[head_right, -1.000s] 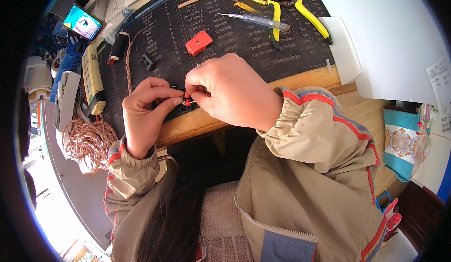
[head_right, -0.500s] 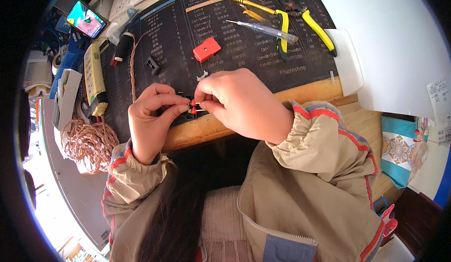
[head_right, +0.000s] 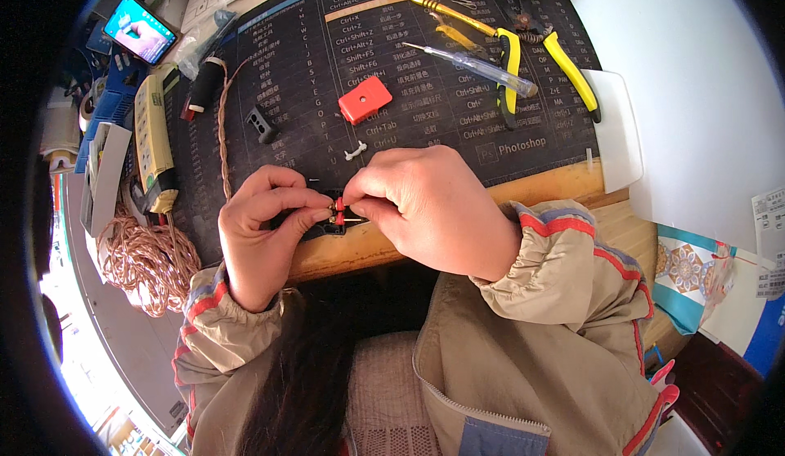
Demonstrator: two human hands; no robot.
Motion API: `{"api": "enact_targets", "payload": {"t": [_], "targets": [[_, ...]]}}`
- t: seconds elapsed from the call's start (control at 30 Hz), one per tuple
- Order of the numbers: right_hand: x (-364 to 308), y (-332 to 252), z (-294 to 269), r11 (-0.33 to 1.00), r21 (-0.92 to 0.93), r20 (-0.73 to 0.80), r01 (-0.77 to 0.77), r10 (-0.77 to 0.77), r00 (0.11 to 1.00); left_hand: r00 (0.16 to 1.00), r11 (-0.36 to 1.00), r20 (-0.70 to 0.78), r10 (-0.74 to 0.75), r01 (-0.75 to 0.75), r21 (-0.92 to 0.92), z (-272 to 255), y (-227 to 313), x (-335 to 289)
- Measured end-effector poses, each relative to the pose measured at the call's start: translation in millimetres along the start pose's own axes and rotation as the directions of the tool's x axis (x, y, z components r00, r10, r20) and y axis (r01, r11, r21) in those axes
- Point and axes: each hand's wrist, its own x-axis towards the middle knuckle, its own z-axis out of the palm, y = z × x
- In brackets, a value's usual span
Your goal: The person assembles a small electrical connector by inserting wires into a black plastic housing and securing them with red locking clips. They handle the wires and clips by hand, occasionally using a small screwdriver to tighten or adjust components. The task is performed on a cluttered workbench with tools and parts visible.
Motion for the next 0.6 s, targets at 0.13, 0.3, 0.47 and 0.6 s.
{"api": "enact_targets", "payload": {"t": [0.13,0.3,0.47,0.6], "targets": [[-2,3,5,0.984,-0.118,-0.062,0.130,-0.138,0.988,1.000,0.999,0.003,0.031,-0.031,0.036,-1,-1,-1],[-6,6,8,0.950,-0.205,-0.048,0.235,-0.249,0.967,0.999,0.998,0.012,0.036,-0.037,0.041,-1,-1,-1],[-5,5,10,0.951,-0.195,-0.025,0.241,-0.250,0.968,0.988,0.996,0.139,0.066,-0.073,0.047,-14,-2,7],[-4,4,10,0.953,-0.198,-0.018,0.228,-0.236,0.972,0.988,0.998,0.146,0.055,-0.061,0.035,-15,-2,9]]}}
